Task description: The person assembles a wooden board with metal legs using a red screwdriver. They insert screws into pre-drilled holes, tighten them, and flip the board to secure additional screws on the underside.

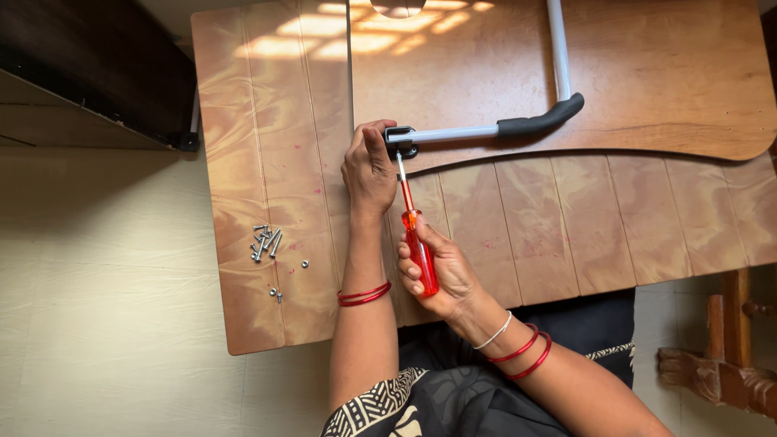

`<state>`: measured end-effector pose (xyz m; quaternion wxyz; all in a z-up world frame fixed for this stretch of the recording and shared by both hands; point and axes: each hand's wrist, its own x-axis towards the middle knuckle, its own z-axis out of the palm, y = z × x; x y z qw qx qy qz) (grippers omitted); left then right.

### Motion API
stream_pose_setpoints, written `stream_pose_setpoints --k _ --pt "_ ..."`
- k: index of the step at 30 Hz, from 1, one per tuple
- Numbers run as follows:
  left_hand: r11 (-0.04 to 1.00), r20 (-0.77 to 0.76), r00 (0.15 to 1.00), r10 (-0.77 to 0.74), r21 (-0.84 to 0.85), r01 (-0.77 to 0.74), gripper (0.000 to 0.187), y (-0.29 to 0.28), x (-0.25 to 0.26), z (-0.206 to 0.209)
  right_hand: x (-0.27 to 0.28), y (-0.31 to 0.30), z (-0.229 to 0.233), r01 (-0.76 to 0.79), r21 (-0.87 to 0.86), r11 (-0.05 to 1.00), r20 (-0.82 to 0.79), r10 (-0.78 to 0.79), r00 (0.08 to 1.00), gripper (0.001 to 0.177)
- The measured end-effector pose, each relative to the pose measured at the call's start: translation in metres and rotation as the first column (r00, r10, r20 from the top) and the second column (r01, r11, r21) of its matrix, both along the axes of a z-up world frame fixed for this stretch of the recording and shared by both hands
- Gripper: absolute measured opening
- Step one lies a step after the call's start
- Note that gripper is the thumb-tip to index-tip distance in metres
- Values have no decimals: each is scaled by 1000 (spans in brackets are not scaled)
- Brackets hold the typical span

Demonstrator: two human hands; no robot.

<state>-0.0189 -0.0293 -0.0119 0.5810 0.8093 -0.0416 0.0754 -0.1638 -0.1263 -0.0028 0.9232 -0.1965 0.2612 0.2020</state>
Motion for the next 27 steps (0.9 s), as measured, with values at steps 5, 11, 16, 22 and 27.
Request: stream_pose_setpoints --k 5,11,16,22,27 --pt "999 45 998 -42 -25 43 95 8 0 -2 3 -4 6 -123 -165 979 -64 113 991 48" --pt "994 36 994 -104 -19 104 100 14 5 -4 1 3 15 -50 -401 915 -91 14 996 27" --pt "994 11 993 -114 0 114 101 14 7 -5 -3 -1 11 -7 -495 869 -40 -14 999 24" --pt "997 11 997 -78 -8 78 97 11 3 -1 -1 3 13 -46 -459 887 -64 19 998 26" --pt "997 1 997 -76 32 76 97 8 1 -3 4 -10 12 -68 -248 966 -61 55 997 40"
